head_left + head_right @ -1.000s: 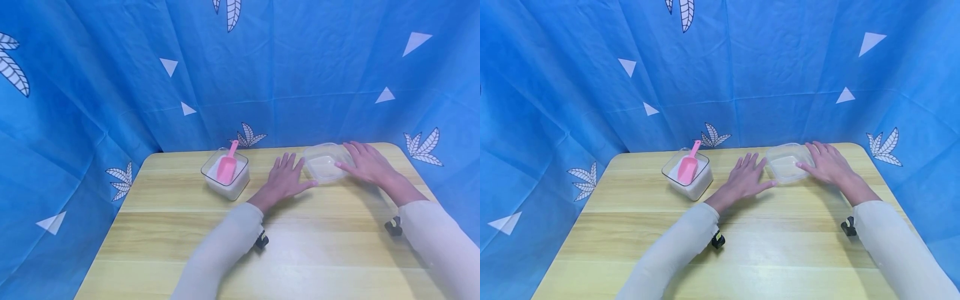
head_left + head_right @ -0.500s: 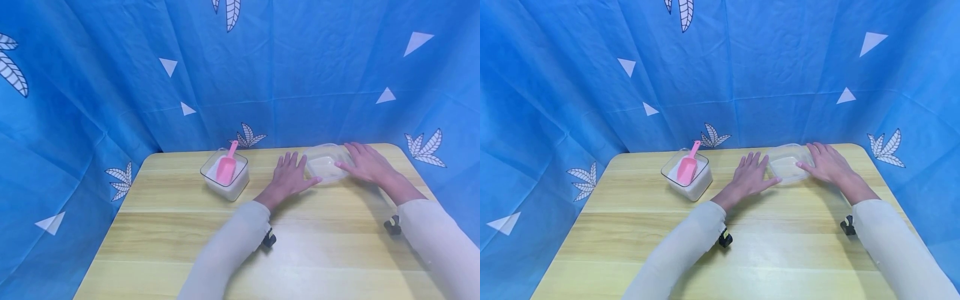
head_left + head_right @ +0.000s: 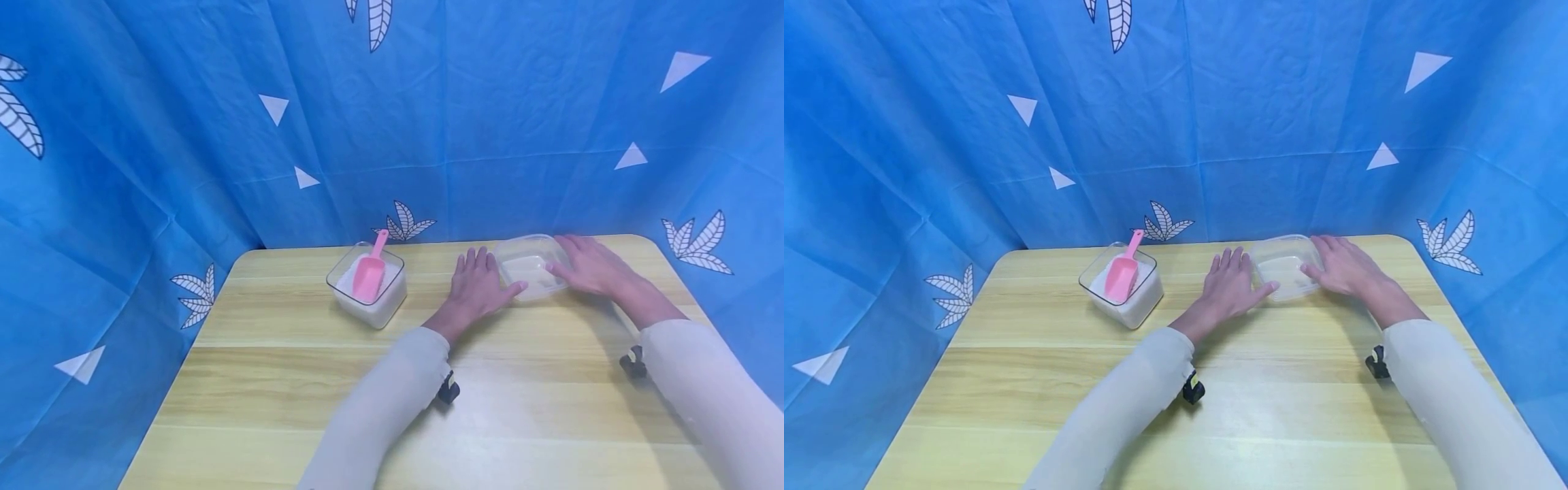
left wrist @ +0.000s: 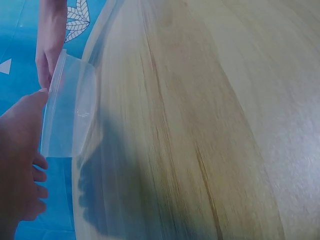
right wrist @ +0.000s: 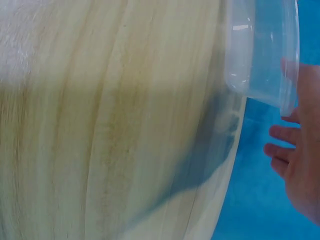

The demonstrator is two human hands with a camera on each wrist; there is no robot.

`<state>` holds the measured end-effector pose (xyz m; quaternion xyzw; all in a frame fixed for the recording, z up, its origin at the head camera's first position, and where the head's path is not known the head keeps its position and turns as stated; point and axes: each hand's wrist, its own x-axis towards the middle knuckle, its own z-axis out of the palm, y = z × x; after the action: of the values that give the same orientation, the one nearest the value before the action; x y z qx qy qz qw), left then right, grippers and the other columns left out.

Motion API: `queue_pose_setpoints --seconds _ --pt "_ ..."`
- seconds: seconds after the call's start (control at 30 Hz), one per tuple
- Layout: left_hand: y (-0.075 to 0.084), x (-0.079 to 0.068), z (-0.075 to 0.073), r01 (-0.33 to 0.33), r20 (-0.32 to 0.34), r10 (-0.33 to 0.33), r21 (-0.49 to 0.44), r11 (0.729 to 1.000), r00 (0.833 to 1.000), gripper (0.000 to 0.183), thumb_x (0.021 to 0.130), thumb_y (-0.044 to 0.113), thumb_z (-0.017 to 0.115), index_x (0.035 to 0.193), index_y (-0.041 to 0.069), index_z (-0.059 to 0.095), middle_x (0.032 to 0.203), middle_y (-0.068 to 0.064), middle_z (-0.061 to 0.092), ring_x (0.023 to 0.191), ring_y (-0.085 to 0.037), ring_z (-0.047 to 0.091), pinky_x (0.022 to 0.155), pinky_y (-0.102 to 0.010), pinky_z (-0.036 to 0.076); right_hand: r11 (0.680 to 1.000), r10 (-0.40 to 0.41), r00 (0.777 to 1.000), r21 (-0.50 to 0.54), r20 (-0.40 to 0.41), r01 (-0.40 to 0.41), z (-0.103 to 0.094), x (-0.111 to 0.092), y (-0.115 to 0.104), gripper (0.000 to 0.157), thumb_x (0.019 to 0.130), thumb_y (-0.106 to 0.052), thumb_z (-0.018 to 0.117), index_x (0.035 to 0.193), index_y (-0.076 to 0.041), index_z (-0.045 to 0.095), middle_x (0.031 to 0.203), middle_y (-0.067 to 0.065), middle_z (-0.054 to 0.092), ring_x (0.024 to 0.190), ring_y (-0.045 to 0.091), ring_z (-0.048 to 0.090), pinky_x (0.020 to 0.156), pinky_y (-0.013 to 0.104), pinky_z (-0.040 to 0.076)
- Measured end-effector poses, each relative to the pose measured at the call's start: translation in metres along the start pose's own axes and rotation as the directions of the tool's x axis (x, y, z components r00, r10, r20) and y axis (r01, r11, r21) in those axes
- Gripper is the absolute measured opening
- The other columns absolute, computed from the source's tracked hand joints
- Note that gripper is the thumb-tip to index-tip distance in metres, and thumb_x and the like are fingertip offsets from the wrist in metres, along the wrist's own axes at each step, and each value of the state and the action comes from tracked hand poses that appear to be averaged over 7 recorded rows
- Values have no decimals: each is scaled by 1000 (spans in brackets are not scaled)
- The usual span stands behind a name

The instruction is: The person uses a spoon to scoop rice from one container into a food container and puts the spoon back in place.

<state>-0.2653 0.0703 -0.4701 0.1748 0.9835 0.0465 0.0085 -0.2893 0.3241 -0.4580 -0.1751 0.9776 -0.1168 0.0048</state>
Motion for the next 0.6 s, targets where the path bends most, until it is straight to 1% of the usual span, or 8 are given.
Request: queue_pose_setpoints --seconds 0.1,0.2,0.27,0.33,0.4,0.5,0.6 --pt "2 2 1 5 -4 -5 5 1000 1000 101 87 84 19 153 9 31 162 -7 27 153 -28 20 126 -43 18 999 -35 999 29 -8 35 2 3 2 63 96 -32 54 147 1 35 144 29 45 132 50 41 111 64 29" --pt "5 4 2 11 2 -10 -14 1000 1000 99 88 82 20 153 7 30 162 -9 28 152 -29 22 126 -42 18 998 -33 999 52 4 33 4 2 3 62 94 -21 55 147 1 33 145 28 45 133 50 40 112 64 28" --pt "8 5 2 20 6 -20 -12 1000 1000 98 90 80 20 153 5 29 160 -12 31 151 -29 25 126 -41 18 997 -27 1000 67 14 26 5 3 2 64 93 -19 55 149 2 30 147 29 41 135 50 37 113 65 26" --pt "9 5 1 38 6 -38 -7 999 999 94 91 77 23 150 3 32 153 -13 38 146 -29 32 125 -39 21 996 -23 999 82 24 21 7 4 0 66 93 -19 55 149 3 28 148 30 39 136 50 35 114 65 25" --pt "11 6 1 53 1 -53 13 999 999 89 92 74 26 146 3 37 143 -12 46 138 -26 39 122 -38 25 995 -14 999 98 34 11 9 4 -2 68 93 -20 55 150 4 26 149 31 37 137 51 34 114 65 24" --pt "13 7 1 61 3 -61 37 997 998 80 93 69 31 138 4 42 128 -8 51 126 -23 44 118 -37 30 993 16 998 113 60 -23 11 2 -5 71 94 -21 53 151 7 20 151 33 32 138 52 31 114 66 24" --pt "16 6 0 59 26 -60 55 997 998 80 92 69 31 138 4 42 129 -8 51 126 -23 45 118 -38 30 993 40 995 109 87 -49 11 -1 -7 72 95 -22 52 150 10 18 150 36 30 137 53 31 113 67 24"
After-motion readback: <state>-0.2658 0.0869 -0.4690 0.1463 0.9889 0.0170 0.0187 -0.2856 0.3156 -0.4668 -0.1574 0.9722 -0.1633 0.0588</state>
